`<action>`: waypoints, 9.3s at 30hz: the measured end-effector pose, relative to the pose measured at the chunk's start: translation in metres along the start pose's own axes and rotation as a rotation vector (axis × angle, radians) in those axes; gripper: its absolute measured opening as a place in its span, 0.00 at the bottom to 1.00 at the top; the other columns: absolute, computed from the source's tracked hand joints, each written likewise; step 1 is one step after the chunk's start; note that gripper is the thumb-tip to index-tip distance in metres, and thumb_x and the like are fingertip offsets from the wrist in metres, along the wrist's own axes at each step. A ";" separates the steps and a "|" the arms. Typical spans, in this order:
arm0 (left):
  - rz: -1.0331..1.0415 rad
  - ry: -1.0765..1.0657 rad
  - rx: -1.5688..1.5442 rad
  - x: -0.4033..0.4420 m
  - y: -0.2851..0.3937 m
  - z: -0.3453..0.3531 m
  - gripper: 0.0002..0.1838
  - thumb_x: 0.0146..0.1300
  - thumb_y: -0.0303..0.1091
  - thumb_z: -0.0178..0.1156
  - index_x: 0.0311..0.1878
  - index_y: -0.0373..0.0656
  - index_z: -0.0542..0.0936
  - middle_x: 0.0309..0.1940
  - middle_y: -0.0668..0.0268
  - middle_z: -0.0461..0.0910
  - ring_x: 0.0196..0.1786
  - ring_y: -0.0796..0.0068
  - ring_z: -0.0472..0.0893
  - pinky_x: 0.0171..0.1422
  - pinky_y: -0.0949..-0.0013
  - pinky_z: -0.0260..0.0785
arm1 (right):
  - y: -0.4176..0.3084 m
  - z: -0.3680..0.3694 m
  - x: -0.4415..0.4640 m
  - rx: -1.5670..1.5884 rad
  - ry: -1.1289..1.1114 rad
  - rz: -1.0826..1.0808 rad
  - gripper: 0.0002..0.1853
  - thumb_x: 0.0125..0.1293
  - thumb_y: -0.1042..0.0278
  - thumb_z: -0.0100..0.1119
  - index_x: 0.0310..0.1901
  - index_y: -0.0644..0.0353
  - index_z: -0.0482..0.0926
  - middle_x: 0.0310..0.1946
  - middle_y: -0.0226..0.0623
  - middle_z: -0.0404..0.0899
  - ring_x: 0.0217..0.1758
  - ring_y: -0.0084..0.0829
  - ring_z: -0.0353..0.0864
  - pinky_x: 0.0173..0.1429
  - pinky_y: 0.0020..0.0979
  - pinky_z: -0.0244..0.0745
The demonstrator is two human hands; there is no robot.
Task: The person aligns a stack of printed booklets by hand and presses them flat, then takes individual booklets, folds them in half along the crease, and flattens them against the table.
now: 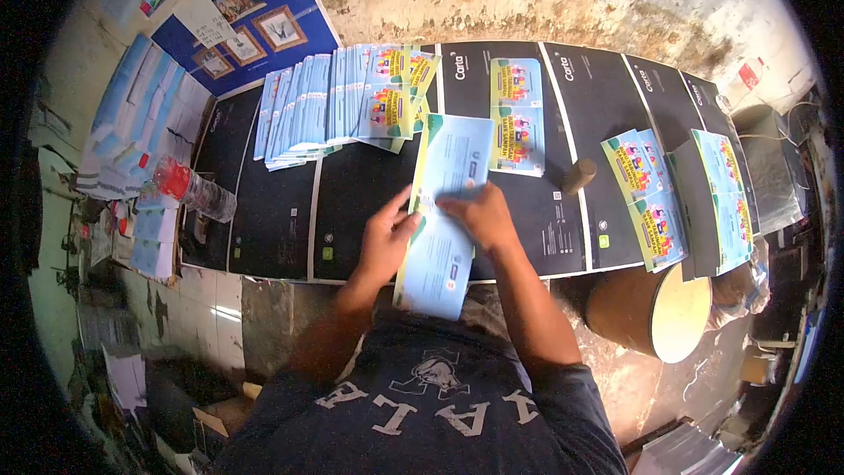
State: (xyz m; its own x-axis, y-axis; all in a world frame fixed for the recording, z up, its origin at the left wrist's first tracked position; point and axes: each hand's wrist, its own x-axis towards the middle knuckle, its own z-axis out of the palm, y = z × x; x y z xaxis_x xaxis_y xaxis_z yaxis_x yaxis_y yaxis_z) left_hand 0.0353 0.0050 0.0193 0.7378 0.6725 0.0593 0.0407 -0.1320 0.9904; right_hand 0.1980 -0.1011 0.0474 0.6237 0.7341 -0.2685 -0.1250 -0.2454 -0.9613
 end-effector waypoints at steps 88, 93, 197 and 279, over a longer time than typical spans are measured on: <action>0.456 -0.144 0.315 -0.003 0.045 -0.045 0.27 0.63 0.22 0.68 0.67 0.46 0.79 0.29 0.61 0.78 0.28 0.76 0.76 0.34 0.72 0.70 | -0.109 -0.048 0.011 -0.450 -0.068 -0.371 0.16 0.67 0.60 0.68 0.37 0.69 0.85 0.21 0.38 0.79 0.25 0.20 0.72 0.32 0.32 0.69; 0.413 -0.129 0.318 -0.006 0.048 -0.047 0.27 0.64 0.22 0.67 0.67 0.46 0.79 0.30 0.61 0.79 0.29 0.75 0.77 0.35 0.72 0.71 | -0.108 -0.043 0.019 -0.435 -0.101 -0.376 0.15 0.67 0.61 0.68 0.37 0.70 0.84 0.21 0.38 0.79 0.25 0.20 0.71 0.32 0.31 0.69; 0.207 -0.874 1.278 0.080 -0.018 -0.033 0.69 0.29 0.60 0.82 0.78 0.51 0.59 0.82 0.56 0.49 0.83 0.49 0.48 0.82 0.41 0.43 | 0.042 -0.008 0.159 -1.112 -0.095 -0.531 0.31 0.61 0.55 0.69 0.61 0.66 0.74 0.59 0.53 0.74 0.67 0.51 0.73 0.71 0.44 0.71; 0.113 -0.685 1.261 0.081 -0.039 -0.032 0.61 0.44 0.64 0.75 0.80 0.56 0.58 0.84 0.59 0.44 0.84 0.47 0.43 0.80 0.33 0.36 | 0.089 -0.020 -0.059 -1.092 -0.222 -0.386 0.72 0.43 0.24 0.71 0.78 0.66 0.46 0.80 0.50 0.49 0.84 0.51 0.43 0.81 0.63 0.37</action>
State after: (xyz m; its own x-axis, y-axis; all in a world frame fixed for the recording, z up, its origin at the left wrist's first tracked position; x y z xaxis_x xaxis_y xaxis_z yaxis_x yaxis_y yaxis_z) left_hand 0.0720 0.0884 -0.0108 0.9352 0.1869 -0.3007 0.2518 -0.9482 0.1938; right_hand 0.1657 -0.1794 -0.0210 0.3143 0.9460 -0.0795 0.8364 -0.3155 -0.4481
